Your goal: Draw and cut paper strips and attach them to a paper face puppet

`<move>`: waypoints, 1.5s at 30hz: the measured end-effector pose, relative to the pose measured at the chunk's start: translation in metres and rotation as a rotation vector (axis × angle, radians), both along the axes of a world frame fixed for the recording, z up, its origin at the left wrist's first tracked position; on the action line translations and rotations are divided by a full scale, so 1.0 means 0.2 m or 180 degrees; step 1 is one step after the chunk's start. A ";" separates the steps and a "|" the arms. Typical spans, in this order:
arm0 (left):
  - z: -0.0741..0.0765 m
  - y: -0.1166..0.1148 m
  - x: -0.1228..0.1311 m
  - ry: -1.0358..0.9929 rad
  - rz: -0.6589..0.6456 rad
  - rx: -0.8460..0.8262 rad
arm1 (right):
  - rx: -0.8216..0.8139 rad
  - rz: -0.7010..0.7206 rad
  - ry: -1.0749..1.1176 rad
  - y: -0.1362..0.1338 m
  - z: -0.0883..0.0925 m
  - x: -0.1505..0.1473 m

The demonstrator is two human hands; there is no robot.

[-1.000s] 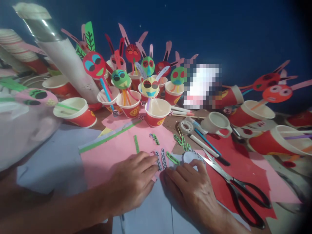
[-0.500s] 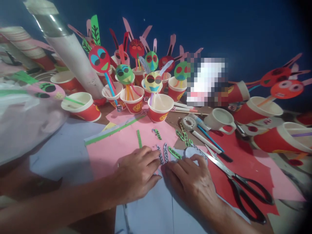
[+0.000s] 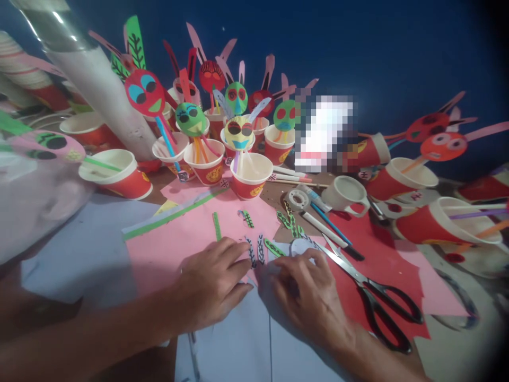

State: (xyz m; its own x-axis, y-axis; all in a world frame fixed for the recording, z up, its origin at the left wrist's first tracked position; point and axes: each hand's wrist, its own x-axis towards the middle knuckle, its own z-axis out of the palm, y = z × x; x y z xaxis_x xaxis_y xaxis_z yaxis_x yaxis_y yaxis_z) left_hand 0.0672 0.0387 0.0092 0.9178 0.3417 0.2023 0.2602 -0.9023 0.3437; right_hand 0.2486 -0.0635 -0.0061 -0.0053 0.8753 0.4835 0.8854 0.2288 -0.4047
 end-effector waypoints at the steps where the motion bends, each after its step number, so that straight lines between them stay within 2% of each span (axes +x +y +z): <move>1: 0.00 0.00 0.00 -0.0010 0.0002 0.0006 | 0.0056 -0.0038 0.0040 0.00 0.00 0.02; 6: -0.01 0.01 -0.01 -0.0047 -0.0004 -0.0018 | -0.0175 -0.0294 -0.0265 0.04 0.00 0.11; 13: 0.00 0.02 -0.03 -0.0157 -0.0056 -0.0039 | -0.0457 -0.0446 -0.0642 0.06 -0.01 0.08; 16: 0.03 0.02 -0.04 -0.0337 -0.0146 -0.0030 | -0.0346 -0.0379 -0.0357 0.05 0.01 0.08; 18: 0.06 0.02 -0.04 -0.0556 -0.0129 -0.0188 | -0.0322 -0.0339 0.0166 0.05 0.03 0.08; 20: 0.08 0.01 -0.04 -0.0726 0.0001 -0.0762 | -0.0498 -0.0352 0.0981 0.04 0.05 0.07; 23: 0.11 0.01 -0.02 -0.0480 0.0503 -0.2296 | -0.1157 -0.0412 0.2419 0.03 0.08 0.03; 25: 0.13 0.02 0.00 -0.0133 0.0891 -0.3255 | -0.1627 -0.0442 0.3073 0.02 0.10 0.00; 28: 0.15 0.03 0.01 -0.0009 0.1021 -0.4201 | -0.1965 -0.0541 0.3364 0.00 0.13 -0.05; 30: 0.14 0.02 0.02 -0.0129 0.0965 -0.4491 | -0.2022 -0.0638 0.3317 -0.01 0.16 -0.08; 36: 0.12 -0.02 0.02 -0.0136 0.1179 -0.4375 | -0.2183 -0.0568 0.3007 -0.04 0.17 -0.12; 39: 0.14 -0.01 0.01 -0.0081 0.1226 -0.4286 | -0.2328 -0.0400 0.2989 -0.05 0.17 -0.12; 45: 0.19 0.03 0.02 0.0310 0.1246 -0.4351 | -0.2226 -0.0264 0.2943 -0.03 0.18 -0.06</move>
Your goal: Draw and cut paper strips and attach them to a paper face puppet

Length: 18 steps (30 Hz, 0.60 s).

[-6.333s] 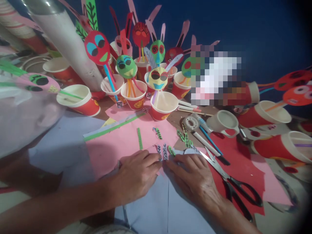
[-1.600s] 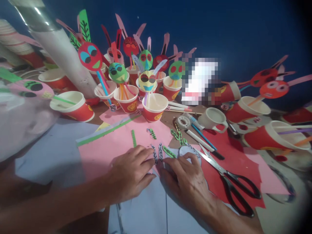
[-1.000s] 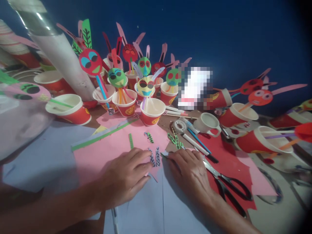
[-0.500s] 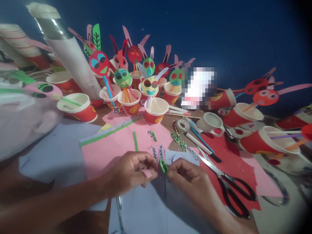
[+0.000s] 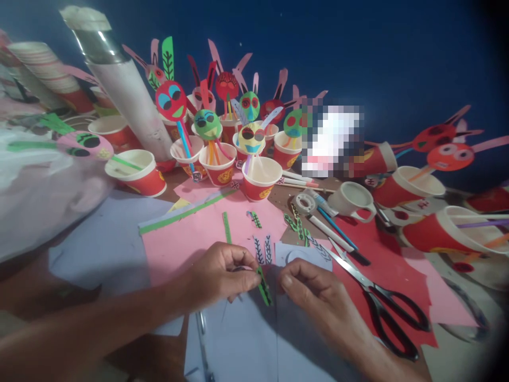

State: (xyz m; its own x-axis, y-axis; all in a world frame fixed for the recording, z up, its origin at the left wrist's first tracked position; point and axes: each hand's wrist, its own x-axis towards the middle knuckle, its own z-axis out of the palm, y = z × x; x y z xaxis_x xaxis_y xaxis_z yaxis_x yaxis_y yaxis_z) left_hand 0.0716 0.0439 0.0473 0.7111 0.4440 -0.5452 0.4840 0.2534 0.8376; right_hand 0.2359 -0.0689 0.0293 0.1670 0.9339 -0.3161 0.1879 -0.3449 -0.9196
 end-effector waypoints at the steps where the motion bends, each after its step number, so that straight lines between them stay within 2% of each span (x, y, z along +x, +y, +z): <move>1: 0.00 0.00 0.00 0.0018 -0.0022 -0.0024 | -0.0036 0.0029 -0.0028 0.00 0.00 0.00; 4: -0.03 -0.01 0.00 0.0102 -0.0048 -0.0048 | -0.0071 0.0203 -0.0164 0.00 0.01 -0.01; 8: -0.06 -0.03 0.00 0.0257 -0.0079 0.0020 | 0.0142 0.0423 -0.0600 0.00 0.01 -0.04; 13: -0.08 -0.02 0.00 0.0129 -0.0097 0.0000 | 0.0128 0.0683 -0.1208 0.00 0.02 0.01; 18: -0.10 -0.02 -0.01 -0.0125 0.0116 0.0137 | 0.0012 0.0656 -0.2369 0.03 0.04 0.11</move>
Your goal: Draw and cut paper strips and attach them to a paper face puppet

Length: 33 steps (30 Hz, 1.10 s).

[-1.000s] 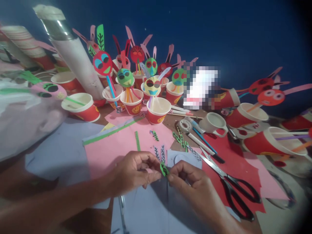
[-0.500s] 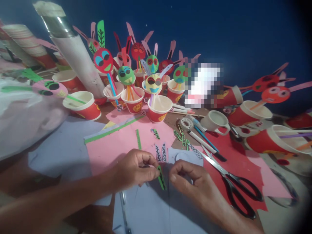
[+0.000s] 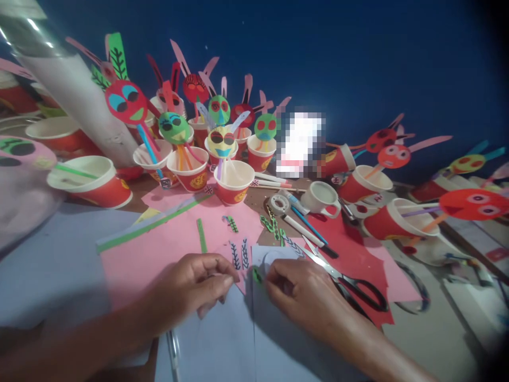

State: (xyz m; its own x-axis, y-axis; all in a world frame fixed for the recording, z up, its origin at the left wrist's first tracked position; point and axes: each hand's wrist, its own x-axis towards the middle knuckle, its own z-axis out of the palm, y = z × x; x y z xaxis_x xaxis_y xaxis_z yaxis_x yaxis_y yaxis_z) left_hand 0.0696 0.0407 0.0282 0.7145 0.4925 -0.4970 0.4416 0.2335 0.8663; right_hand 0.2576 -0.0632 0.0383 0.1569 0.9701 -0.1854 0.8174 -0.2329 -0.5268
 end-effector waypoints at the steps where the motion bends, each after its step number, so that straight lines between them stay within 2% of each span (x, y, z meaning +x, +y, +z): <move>1: 0.00 0.00 0.00 -0.0011 -0.0023 0.0002 | -0.0010 -0.0049 -0.0254 0.01 0.00 0.01; 6: 0.03 0.01 0.00 0.0088 -0.0036 -0.0014 | -0.0238 0.0023 -0.1105 0.01 0.00 0.07; 10: 0.04 0.01 0.01 0.0099 -0.0048 0.0031 | -0.0343 -0.0016 -0.1171 0.02 0.02 0.15; 14: 0.04 0.01 0.00 0.0128 -0.0120 0.0090 | -0.0085 -0.0317 -0.1194 0.06 0.01 0.26; 17: 0.03 0.01 -0.01 0.0080 -0.0176 0.0099 | 0.0161 -0.0268 -0.1288 0.12 -0.02 0.30; 26: 0.03 0.02 -0.01 0.0147 -0.0237 0.0159 | 0.0343 -0.0269 -0.1405 0.26 -0.06 0.24; 33: 0.03 0.02 -0.02 0.0232 -0.0281 0.0183 | 0.0463 -0.0316 -0.1213 0.29 -0.10 0.25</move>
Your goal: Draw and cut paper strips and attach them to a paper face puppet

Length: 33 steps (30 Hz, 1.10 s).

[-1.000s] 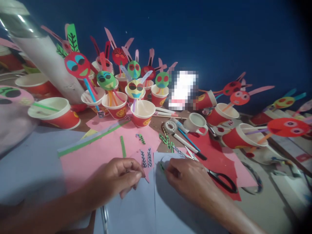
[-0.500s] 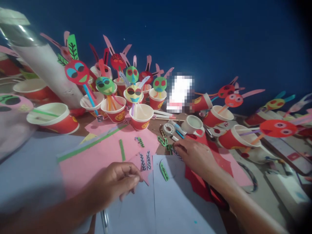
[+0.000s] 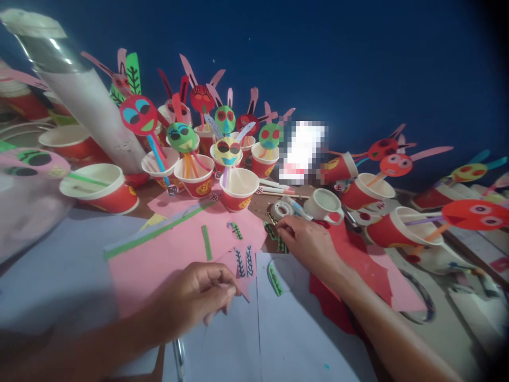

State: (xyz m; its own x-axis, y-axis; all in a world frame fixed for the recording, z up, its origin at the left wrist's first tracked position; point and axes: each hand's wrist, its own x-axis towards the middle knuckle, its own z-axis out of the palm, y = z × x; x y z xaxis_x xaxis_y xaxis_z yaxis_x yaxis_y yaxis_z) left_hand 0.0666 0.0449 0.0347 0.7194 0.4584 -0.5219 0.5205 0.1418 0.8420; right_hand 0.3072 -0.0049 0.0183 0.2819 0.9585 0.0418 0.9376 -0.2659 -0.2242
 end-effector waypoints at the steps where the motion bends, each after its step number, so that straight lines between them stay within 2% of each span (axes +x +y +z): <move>1: 0.00 0.00 0.00 0.0012 -0.0009 0.0016 | 0.0043 -0.0022 0.0052 0.00 0.01 0.01; 4: 0.00 -0.01 0.00 0.0079 -0.0095 0.0277 | 0.0395 -0.0053 0.0520 -0.03 0.07 0.03; 6: 0.00 -0.02 -0.01 0.0084 -0.0284 0.0687 | 0.0573 0.0007 0.1147 -0.06 0.13 0.03; 8: -0.01 -0.04 -0.02 -0.0075 -0.0610 0.1262 | 0.0422 0.0139 0.1873 -0.09 0.17 0.01; 11: -0.03 -0.09 -0.03 -0.0478 -0.1071 0.2135 | -0.0169 0.0600 0.2662 -0.13 0.18 -0.06; 14: -0.05 -0.12 -0.02 -0.0664 -0.1404 0.2543 | -0.0567 0.1130 0.2420 -0.14 0.15 -0.11; 17: -0.05 -0.13 0.00 -0.0686 -0.1669 0.2695 | -0.0528 0.1446 0.1849 -0.14 0.12 -0.12; 19: -0.04 -0.13 0.01 -0.0629 -0.1816 0.2747 | -0.0470 0.1588 0.1715 -0.13 0.11 -0.10; 27: -0.04 -0.11 0.01 -0.0448 -0.2006 0.2566 | -0.0524 0.1676 0.1855 -0.10 0.09 -0.08; 33: -0.05 -0.11 0.01 -0.0504 -0.1928 0.2524 | -0.0597 0.1663 0.1681 -0.09 0.07 -0.07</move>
